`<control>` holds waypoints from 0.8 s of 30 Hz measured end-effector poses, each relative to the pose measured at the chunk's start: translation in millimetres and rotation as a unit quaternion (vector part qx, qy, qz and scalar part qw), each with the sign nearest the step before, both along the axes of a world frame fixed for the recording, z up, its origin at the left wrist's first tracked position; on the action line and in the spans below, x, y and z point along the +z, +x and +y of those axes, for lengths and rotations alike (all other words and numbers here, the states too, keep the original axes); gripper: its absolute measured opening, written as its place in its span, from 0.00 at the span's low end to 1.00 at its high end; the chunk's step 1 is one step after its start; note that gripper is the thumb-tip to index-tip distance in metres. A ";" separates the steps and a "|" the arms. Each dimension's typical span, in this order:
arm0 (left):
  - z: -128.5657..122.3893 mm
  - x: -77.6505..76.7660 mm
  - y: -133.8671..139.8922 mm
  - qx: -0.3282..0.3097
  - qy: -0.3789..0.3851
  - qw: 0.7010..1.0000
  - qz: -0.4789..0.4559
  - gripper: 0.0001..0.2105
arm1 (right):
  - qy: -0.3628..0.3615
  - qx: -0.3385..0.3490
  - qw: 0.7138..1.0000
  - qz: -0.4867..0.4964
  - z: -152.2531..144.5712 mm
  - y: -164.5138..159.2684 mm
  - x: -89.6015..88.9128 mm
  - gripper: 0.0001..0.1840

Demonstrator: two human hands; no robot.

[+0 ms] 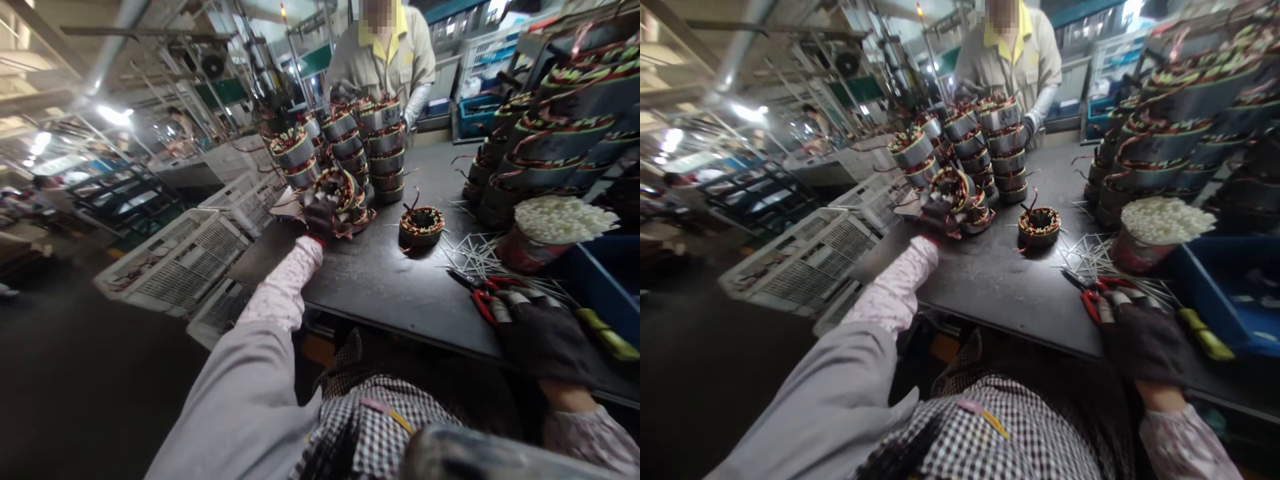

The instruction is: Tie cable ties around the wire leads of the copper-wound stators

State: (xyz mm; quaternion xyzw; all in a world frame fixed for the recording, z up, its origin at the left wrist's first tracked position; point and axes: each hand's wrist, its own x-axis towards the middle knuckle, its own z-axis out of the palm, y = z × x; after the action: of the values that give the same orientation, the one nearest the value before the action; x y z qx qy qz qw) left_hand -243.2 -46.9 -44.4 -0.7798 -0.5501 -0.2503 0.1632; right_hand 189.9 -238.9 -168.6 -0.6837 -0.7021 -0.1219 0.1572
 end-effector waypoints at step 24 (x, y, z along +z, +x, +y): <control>-120.4 -82.4 140.2 -0.093 -0.323 0.918 -0.210 0.18 | 0.062 0.121 0.933 0.334 7.9 -92.7 14.9 0.31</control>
State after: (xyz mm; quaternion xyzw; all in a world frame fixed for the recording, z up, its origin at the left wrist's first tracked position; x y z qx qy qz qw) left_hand -103.1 -167.3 -126.7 -0.7676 -0.5472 -0.2311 -0.2408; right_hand 97.2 -231.0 -153.7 -0.5839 -0.6773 0.0902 0.4384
